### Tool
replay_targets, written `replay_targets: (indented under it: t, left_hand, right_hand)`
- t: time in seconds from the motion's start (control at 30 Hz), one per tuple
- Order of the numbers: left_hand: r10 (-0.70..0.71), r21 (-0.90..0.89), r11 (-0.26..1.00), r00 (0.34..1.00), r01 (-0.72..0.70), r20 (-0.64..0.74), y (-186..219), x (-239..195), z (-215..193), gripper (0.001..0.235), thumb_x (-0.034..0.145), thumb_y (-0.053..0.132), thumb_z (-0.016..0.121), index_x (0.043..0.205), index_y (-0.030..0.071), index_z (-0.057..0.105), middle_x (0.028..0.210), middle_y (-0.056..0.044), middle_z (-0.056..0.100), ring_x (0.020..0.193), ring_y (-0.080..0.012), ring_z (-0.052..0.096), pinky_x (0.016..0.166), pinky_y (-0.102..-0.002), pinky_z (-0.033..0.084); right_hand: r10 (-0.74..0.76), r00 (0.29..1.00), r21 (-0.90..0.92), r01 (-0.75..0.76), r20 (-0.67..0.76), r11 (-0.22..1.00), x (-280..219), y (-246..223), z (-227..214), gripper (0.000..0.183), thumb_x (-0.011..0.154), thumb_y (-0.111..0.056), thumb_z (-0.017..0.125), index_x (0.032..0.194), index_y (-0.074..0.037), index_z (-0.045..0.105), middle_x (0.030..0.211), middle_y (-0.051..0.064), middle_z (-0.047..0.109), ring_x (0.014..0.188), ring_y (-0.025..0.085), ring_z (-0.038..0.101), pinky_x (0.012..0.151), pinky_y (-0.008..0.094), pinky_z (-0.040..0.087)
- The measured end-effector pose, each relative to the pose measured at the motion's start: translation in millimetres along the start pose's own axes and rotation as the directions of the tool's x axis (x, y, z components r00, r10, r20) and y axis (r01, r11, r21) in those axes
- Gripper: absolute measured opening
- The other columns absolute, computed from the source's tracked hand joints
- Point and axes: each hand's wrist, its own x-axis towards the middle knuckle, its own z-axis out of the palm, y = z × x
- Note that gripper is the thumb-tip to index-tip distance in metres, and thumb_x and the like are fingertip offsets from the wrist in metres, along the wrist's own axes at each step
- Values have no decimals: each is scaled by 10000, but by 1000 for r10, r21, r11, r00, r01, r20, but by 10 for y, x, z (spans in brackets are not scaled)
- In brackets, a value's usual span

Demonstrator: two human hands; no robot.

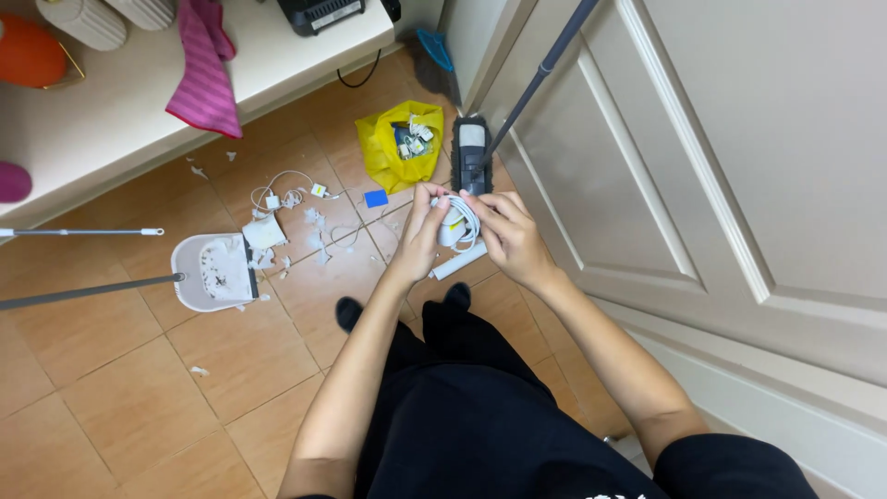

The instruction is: The person organizes white charging cables and adapters by coiling them and placing them into a yellow bag. They then use a broom to sweep debris and a blue sponge into a dustpan.

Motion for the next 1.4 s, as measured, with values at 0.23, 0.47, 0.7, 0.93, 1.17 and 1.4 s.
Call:
replay_targets:
  t: [0.23, 0.47, 0.7, 0.93, 1.17, 1.4]
  left_hand:
    - [-24, 40, 999, 999, 25, -24, 190, 124, 197, 308, 1139, 320, 320, 1091, 71, 496, 929, -61, 566, 827, -112, 525, 756, -255, 457]
    - [39, -65, 997, 998, -42, -52, 106, 298, 253, 332, 1128, 285, 355, 1011, 37, 541, 958, -98, 636, 853, -138, 572, 782, -292, 482]
    - [-63, -620, 784, 997, 25, -40, 229, 427, 216, 276, 1009, 130, 327, 1090, 6, 560, 1046, -179, 657, 978, -240, 654, 917, -364, 554]
    - [-15, -718, 695, 1000, 28, 24, 231, 286, 33, 187, 1048, 130, 326, 1109, 38, 477, 1064, -205, 627, 987, -265, 651, 899, -402, 569]
    - [-18, -698, 714, 998, 53, 57, 389, 63, 3, 199, 1131, 253, 368, 1157, 78, 459, 1106, -186, 611, 1028, -244, 637, 878, -369, 562]
    - [59, -713, 701, 995, 20, 85, 326, 29, -93, 140, 1115, 210, 408, 1161, 85, 453, 1127, -173, 605, 1074, -237, 638, 955, -363, 568]
  right_hand:
    - [-104, 994, -114, 101, -29, 988, 92, 62, -240, 571, 834, 127, 679, 1362, -91, 676, 1141, 129, 645, 1031, 297, 606, 869, 376, 547]
    - [-68, 997, -135, 70, 25, 988, 146, -15, -357, 543, 839, 103, 699, 1356, -56, 661, 1117, 145, 637, 1004, 308, 606, 820, 379, 538]
    - [-69, 994, 33, 72, -86, 997, 116, 25, -192, 506, 875, 151, 667, 1359, 6, 633, 1096, 142, 640, 980, 273, 634, 857, 367, 550]
    - [-28, 1000, 230, 29, -4, 973, 237, 14, -225, 328, 938, 142, 642, 1241, 23, 683, 1088, 133, 694, 919, 218, 707, 790, 301, 580]
    - [-5, 998, 367, -16, 56, 930, 216, 69, -168, 220, 957, 118, 641, 1144, 29, 715, 1091, 130, 699, 933, 186, 707, 804, 278, 581]
    - [157, 984, 503, -177, 82, 846, 209, 117, -28, 160, 1024, 38, 640, 1182, 36, 662, 1075, 81, 694, 954, 116, 693, 835, 244, 578]
